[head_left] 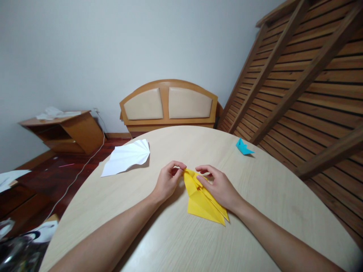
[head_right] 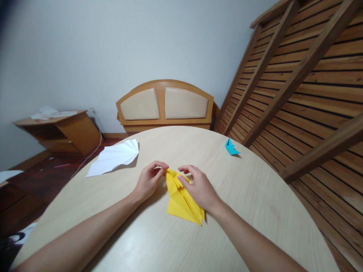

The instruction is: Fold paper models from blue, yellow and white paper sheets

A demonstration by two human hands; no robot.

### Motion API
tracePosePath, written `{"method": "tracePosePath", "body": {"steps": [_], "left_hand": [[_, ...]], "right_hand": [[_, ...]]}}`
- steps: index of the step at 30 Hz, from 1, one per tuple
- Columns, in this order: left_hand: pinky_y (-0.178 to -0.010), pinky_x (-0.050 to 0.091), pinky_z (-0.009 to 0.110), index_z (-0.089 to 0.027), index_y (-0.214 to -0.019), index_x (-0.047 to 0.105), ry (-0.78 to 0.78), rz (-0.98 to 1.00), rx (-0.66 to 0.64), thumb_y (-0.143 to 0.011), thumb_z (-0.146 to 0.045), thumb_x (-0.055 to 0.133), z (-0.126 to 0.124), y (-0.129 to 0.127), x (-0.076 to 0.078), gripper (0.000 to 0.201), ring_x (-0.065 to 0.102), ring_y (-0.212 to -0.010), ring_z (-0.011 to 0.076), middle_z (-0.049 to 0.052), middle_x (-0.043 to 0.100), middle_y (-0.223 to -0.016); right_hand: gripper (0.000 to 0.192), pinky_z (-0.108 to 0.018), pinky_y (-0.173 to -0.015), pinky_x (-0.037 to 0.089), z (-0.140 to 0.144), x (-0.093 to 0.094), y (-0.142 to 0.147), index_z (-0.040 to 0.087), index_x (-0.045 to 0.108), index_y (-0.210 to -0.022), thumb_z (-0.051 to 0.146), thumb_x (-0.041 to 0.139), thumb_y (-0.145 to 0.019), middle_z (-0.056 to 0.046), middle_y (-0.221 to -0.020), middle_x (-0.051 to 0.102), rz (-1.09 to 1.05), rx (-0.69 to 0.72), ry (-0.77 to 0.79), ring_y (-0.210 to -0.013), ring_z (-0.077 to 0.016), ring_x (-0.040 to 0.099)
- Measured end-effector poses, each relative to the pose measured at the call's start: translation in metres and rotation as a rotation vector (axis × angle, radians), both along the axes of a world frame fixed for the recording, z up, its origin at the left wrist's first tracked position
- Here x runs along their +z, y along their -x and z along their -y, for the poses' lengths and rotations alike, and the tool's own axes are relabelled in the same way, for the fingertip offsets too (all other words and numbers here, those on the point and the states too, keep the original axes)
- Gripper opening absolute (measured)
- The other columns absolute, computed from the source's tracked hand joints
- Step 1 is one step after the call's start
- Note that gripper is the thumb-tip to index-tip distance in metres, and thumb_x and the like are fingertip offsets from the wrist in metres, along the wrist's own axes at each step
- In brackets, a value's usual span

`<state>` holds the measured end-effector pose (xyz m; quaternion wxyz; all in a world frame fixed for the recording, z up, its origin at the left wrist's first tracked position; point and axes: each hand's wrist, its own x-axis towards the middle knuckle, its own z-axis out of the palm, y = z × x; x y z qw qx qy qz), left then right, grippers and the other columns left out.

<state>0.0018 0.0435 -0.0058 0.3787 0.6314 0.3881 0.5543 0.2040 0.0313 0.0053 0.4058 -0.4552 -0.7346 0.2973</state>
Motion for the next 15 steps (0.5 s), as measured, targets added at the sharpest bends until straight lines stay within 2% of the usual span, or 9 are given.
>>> {"method": "tracePosePath", "body": {"steps": [5, 10, 15], "left_hand": [[-0.07, 0.052, 0.027, -0.015, -0.099, 0.065, 0.026, -0.057, -0.01, -0.092, -0.03, 0.055, 0.007, -0.001, 0.006, 0.019, 0.065, -0.075, 0.0146, 0.009, 0.071, -0.098], [-0.072, 0.053, 0.029, -0.014, -0.114, 0.063, 0.044, -0.064, -0.036, -0.093, -0.039, 0.058, 0.012, 0.0, 0.007, 0.033, 0.068, -0.085, 0.0186, 0.011, 0.073, -0.101], [-0.061, 0.049, 0.025, -0.014, -0.095, 0.068, 0.096, -0.075, 0.075, -0.086, -0.038, 0.066, 0.004, -0.002, 0.0, 0.026, 0.064, -0.066, 0.0153, 0.006, 0.071, -0.08]], "right_hand": [[0.019, -0.036, -0.086, 0.052, -0.003, -0.008, 0.0, 0.02, 0.071, -0.1, 0.034, 0.061, -0.091, -0.006, -0.099, 0.074, -0.033, 0.061, 0.127, -0.094, -0.0218, 0.068], [0.017, -0.034, -0.08, 0.052, -0.004, -0.008, 0.001, 0.02, 0.07, -0.092, 0.035, 0.064, -0.089, -0.004, -0.091, 0.074, -0.053, 0.054, 0.145, -0.087, -0.0207, 0.068], [0.016, -0.034, -0.083, 0.052, -0.001, -0.003, 0.002, 0.021, 0.07, -0.098, 0.033, 0.061, -0.091, -0.005, -0.099, 0.074, 0.001, 0.028, 0.11, -0.091, -0.0201, 0.068]]}}
